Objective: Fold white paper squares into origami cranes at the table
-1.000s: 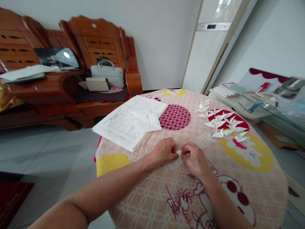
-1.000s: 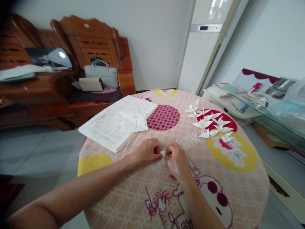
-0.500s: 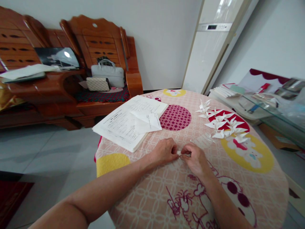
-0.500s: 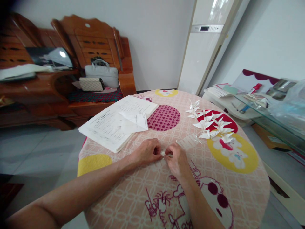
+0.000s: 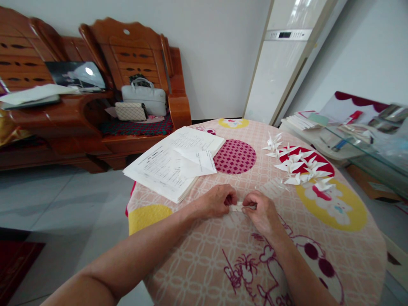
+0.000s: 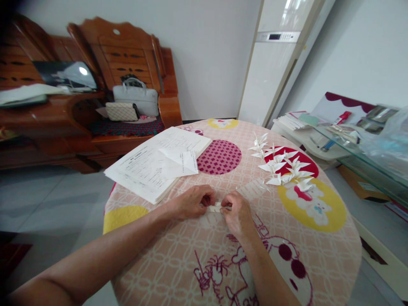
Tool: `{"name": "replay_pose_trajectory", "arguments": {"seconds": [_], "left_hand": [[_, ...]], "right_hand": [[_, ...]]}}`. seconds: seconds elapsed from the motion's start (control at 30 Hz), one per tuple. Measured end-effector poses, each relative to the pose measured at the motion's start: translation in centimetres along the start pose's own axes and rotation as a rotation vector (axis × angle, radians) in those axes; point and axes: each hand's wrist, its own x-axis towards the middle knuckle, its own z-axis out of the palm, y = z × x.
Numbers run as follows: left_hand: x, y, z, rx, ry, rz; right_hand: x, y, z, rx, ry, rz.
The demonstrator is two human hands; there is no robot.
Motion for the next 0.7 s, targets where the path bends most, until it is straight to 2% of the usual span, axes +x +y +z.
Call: {"name": "replay_pose_trajectory", "arguments": {"seconds": [0.1, 0.2, 0.33, 0.5, 0.6, 0.7], "left_hand": [[0.1, 0.1, -0.4, -0.054, 0.054, -0.021], [0.5, 0.2, 0.1, 0.036, 0.152, 0.014], [1.0, 0.7, 1.2, 0.13, 0.1, 0.033], [1.1, 1.0, 1.6, 0.107, 0.101, -0.082], [1.1, 1.2, 1.4, 0.041, 0.083, -0.11], [1.4, 1.4, 1.1, -0.086, 0.075, -0.118]], "right_hand": [[0.0, 0.2, -0.1, 0.005, -0.003, 0.008], [0.0, 0.2, -0.2, -0.024, 0.006, 0.023], [0.0, 0.2, -0.3, -0.12, 0.015, -0.03], [-0.1, 0.5, -0.5, -0.197, -0.014, -0.104], [0.1, 0.7, -1.0, -0.165, -0.043, -0.117], [0.2, 1.0, -1.6, -0.004, -0.072, -0.064]]}}
